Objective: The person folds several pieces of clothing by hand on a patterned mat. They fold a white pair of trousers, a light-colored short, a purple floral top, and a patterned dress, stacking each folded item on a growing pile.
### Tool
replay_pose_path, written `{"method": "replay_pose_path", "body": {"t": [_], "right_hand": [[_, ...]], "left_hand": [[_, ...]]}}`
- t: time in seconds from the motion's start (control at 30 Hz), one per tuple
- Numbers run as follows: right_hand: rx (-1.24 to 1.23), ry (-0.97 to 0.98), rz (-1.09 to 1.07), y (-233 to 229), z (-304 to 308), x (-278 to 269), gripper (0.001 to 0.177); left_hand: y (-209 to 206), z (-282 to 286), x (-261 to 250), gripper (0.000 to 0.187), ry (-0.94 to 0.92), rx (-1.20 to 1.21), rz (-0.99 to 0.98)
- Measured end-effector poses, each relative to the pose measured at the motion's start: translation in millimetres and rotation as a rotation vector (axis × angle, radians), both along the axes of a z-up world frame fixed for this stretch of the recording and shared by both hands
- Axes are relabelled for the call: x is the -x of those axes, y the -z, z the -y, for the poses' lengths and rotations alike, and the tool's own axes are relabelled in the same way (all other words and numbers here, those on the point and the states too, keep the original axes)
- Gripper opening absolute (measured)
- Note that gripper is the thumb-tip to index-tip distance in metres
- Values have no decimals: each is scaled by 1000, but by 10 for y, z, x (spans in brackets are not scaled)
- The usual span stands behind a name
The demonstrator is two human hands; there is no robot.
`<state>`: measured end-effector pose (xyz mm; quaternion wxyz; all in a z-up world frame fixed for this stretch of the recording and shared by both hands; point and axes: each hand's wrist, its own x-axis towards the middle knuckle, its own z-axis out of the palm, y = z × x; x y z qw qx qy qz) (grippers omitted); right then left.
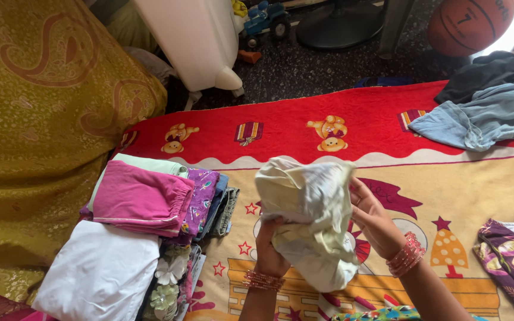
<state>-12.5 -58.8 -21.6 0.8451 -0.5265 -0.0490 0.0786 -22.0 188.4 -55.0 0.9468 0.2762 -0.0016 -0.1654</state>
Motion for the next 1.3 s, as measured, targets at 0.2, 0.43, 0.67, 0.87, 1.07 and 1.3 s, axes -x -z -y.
{"method": "replay_pose_path", "body": {"t": [0.2,0.43,0.67,0.87,1.07,1.3], "right_hand": [[-80,39,-31,297,99,-73,50],[-22,427,197,237,233,14,15],[343,468,493,-123,123,205,19],[577,238,624,-272,-81,234,26],[700,125,719,-442,-175,291,38],[992,360,565,-266,-123,172,58]], "left_hand": [[-183,15,4,44,-62,-43,-17],[-209,-75,-217,51,-311,-137,-157],[-546,-11,-110,82,-925,-1277,282],[-919,120,135,114,-238,-1558,793],[-947,165,104,27,-210,-1272,826],[-1176,-12,183,39,-228,-1247,977]]}}
